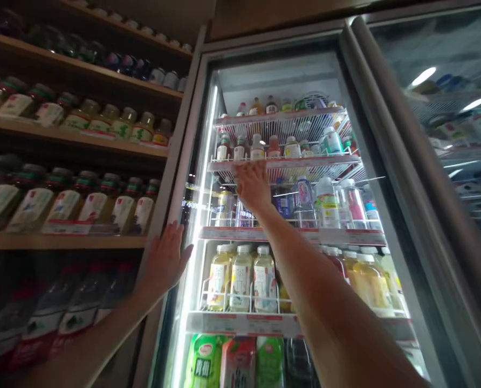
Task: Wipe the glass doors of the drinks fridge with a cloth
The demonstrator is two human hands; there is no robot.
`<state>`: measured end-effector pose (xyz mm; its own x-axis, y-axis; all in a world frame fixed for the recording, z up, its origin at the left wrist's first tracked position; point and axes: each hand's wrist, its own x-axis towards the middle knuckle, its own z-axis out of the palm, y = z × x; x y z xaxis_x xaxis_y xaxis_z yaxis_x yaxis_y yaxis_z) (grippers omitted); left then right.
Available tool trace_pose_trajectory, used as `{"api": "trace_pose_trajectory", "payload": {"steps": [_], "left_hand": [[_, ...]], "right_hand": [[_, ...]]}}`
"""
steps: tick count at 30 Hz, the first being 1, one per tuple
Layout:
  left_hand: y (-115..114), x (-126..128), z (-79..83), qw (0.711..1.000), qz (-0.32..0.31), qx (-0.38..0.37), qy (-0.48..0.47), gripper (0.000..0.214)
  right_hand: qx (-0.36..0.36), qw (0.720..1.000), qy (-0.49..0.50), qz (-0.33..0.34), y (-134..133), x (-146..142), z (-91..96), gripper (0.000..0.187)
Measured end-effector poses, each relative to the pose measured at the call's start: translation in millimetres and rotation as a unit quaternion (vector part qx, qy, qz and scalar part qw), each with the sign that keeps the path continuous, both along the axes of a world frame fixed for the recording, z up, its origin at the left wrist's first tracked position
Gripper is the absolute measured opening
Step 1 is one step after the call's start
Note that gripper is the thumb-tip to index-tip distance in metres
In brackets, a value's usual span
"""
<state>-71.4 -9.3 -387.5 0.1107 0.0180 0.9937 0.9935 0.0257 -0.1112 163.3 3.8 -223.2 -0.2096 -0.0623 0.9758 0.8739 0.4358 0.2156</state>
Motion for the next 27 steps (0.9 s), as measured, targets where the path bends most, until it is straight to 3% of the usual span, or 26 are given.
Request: {"api": "trace_pose_trajectory", "payload": {"steps": [3, 5, 7, 11, 13, 15, 18, 20, 22, 24, 25, 27], "left_hand": [[-7, -6, -2.5, 1.0, -0.002, 0.002, -0.011, 0.061], [-13, -10, -1.4, 1.0, -0.002, 0.005, -0.011, 0.061], [-18, -14, 2.2, 1.0, -0.004, 0.009, -0.007, 0.06], [-26, -22, 13.2, 1.0, -0.006, 0.016, -0.012, 0.062], [-28, -23, 16.8, 0.999, -0.01, 0.019, -0.025, 0.063], [-27, -21, 17.2, 0.999, -0.018, 0.02, -0.034, 0.063], [-26, -15, 14.7, 0.999, -0.028, 0.011, -0.034, 0.062], [-25, -8, 14.0, 0.999, -0.03, 0.002, -0.024, 0.063], [-23, 0, 15.2, 0.999, -0.035, -0.002, -0.012, 0.063], [-21, 10, 17.1, 0.999, -0.045, -0.003, -0.005, 0.063], [-19, 17, 17.8, 0.999, -0.051, -0.003, -0.004, 0.063], [-14, 31, 18.1, 0.998, -0.061, -0.002, -0.004, 0.063]], "right_hand": [[0.017, 0.982, -0.19, 0.015, -4, -58, -35.3, 0.048], [0.03, 0.956, -0.291, 0.028, -5, -78, -52.5, 0.046], [0.022, 0.954, -0.296, 0.032, -7, -81, -52.5, 0.045], [-0.031, 0.991, -0.132, 0.015, -11, -70, -36.5, 0.048], [-0.031, 0.988, -0.151, 0.02, -14, -69, -51.9, 0.048], [-0.001, 0.966, -0.256, 0.034, -16, -68, -84.1, 0.047], [0.048, 0.921, -0.383, 0.05, -11, -51, -120.8, 0.048], [0.049, 0.937, -0.345, 0.034, -6, -24, -116.1, 0.053], [0.026, 0.975, -0.218, 0.002, -1, 9, -96.6, 0.054], [0.011, 0.995, -0.1, -0.022, 0, 37, -84.3, 0.051], [0.016, 0.997, -0.077, -0.025, -1, 48, -86.0, 0.049], [0.042, 0.991, -0.122, -0.022, -6, 65, -104.0, 0.05]]}}
